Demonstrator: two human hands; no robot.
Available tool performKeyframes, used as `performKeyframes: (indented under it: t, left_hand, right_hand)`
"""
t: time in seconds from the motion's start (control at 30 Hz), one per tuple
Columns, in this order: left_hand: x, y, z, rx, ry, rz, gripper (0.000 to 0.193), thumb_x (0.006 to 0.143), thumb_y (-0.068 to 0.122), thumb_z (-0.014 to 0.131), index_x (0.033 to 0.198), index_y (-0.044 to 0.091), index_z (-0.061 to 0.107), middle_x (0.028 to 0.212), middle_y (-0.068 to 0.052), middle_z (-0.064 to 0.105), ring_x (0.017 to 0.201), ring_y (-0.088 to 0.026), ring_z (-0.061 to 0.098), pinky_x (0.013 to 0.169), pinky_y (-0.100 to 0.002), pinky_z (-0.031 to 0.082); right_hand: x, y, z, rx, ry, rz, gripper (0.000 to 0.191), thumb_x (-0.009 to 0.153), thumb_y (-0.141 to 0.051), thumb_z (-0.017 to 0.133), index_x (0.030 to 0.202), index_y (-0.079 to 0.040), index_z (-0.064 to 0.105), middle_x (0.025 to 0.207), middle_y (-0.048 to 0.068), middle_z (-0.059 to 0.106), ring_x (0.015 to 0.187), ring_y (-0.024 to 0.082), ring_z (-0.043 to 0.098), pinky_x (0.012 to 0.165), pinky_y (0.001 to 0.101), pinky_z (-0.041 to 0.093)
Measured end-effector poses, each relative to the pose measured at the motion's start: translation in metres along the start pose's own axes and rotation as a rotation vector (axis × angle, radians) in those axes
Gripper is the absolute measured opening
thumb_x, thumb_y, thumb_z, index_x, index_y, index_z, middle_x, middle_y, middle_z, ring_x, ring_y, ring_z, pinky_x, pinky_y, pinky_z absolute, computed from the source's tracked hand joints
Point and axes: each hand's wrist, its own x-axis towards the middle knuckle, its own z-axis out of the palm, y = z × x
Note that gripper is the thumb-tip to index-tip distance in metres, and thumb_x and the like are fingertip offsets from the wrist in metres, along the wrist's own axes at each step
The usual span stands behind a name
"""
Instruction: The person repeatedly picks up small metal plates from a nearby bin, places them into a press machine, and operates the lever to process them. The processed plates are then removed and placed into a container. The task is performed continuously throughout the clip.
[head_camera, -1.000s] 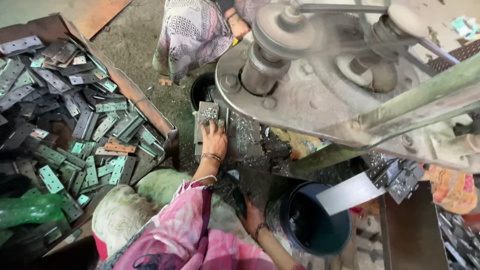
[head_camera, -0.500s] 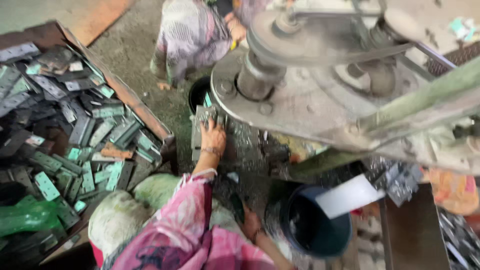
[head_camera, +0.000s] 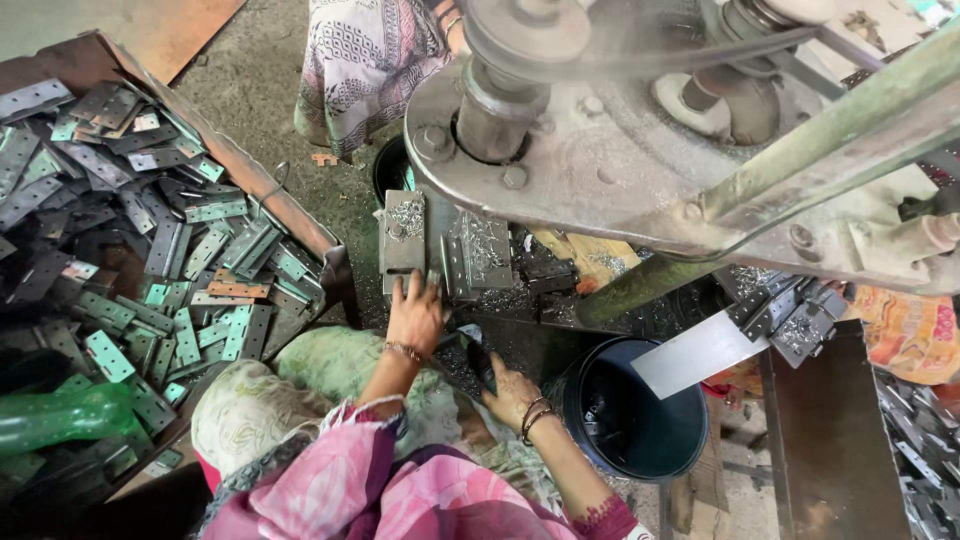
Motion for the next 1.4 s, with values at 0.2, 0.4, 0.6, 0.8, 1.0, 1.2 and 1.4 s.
performKeyframes:
  t: [0.2,0.4,0.6,0.8,1.0,1.2,1.4]
  left_hand:
    - [-0.022,0.004,0.01,0.166,0.26,0.09,0.042,0.092,0.029,0.054,0.125,0.008,0.068,0.134,-0.01,0.062,0.136,-0.037,0.042,0.112,-0.063,0.032]
    - [-0.021,0.008,-0.024,0.164,0.324,0.118,0.039,0.091,0.021,0.056,0.124,0.005,0.069,0.126,-0.011,0.066,0.127,-0.031,0.051,0.111,-0.054,0.038]
    - [-0.031,0.024,-0.058,-0.479,0.414,-0.11,0.026,0.082,0.011,0.068,0.107,0.004,0.072,0.115,-0.011,0.072,0.109,-0.032,0.061,0.094,-0.044,0.048]
    - [0.001,0.005,-0.043,-0.986,0.426,-0.18,0.032,0.075,0.001,0.066,0.106,0.002,0.075,0.107,-0.016,0.074,0.101,-0.031,0.068,0.092,-0.039,0.055]
    - [0.023,-0.017,-0.04,-0.162,0.241,-0.294,0.044,0.082,0.012,0.067,0.126,0.007,0.069,0.14,-0.01,0.061,0.131,-0.033,0.05,0.104,-0.051,0.042]
    - [0.001,0.014,-0.015,-0.125,0.087,-0.188,0.049,0.096,0.04,0.056,0.133,0.008,0.063,0.147,-0.01,0.052,0.141,-0.036,0.037,0.112,-0.061,0.03]
    - [0.016,0.022,0.015,0.104,0.011,-0.137,0.045,0.1,0.035,0.044,0.133,0.011,0.064,0.146,-0.009,0.052,0.146,-0.04,0.029,0.113,-0.071,0.022]
  right_hand:
    - [-0.011,-0.013,-0.01,-0.058,-0.017,0.041,0.089,0.088,-0.033,0.069,0.159,-0.01,0.022,0.12,0.029,0.066,0.11,0.045,0.066,0.097,0.051,0.054]
    - [-0.001,0.001,-0.014,-0.04,0.104,-0.016,0.073,0.094,-0.043,0.068,0.152,-0.012,0.036,0.135,0.023,0.06,0.123,0.04,0.06,0.102,0.0493,0.05]
    - [0.056,0.027,-0.02,0.263,0.532,-0.335,0.071,0.081,-0.019,0.077,0.146,-0.012,0.05,0.132,0.02,0.065,0.119,0.037,0.063,0.099,0.0436,0.052]
    - [0.103,0.038,-0.025,1.066,0.558,-0.299,0.046,0.087,-0.011,0.077,0.131,-0.013,0.066,0.104,0.006,0.078,0.09,0.016,0.074,0.077,0.0296,0.06]
    - [0.104,-0.001,-0.046,0.108,0.778,-0.233,0.03,0.086,-0.015,0.082,0.114,-0.014,0.069,0.107,0.006,0.074,0.094,0.026,0.071,0.079,0.0379,0.058]
    - [0.091,-0.046,-0.037,-0.145,0.578,-0.417,0.052,0.081,-0.013,0.073,0.131,-0.012,0.059,0.124,0.01,0.063,0.118,0.032,0.063,0.099,0.041,0.056]
    - [0.024,-0.015,-0.033,-0.211,0.204,-0.174,0.071,0.09,-0.04,0.071,0.15,-0.016,0.041,0.142,0.02,0.054,0.127,0.041,0.054,0.1,0.0476,0.05]
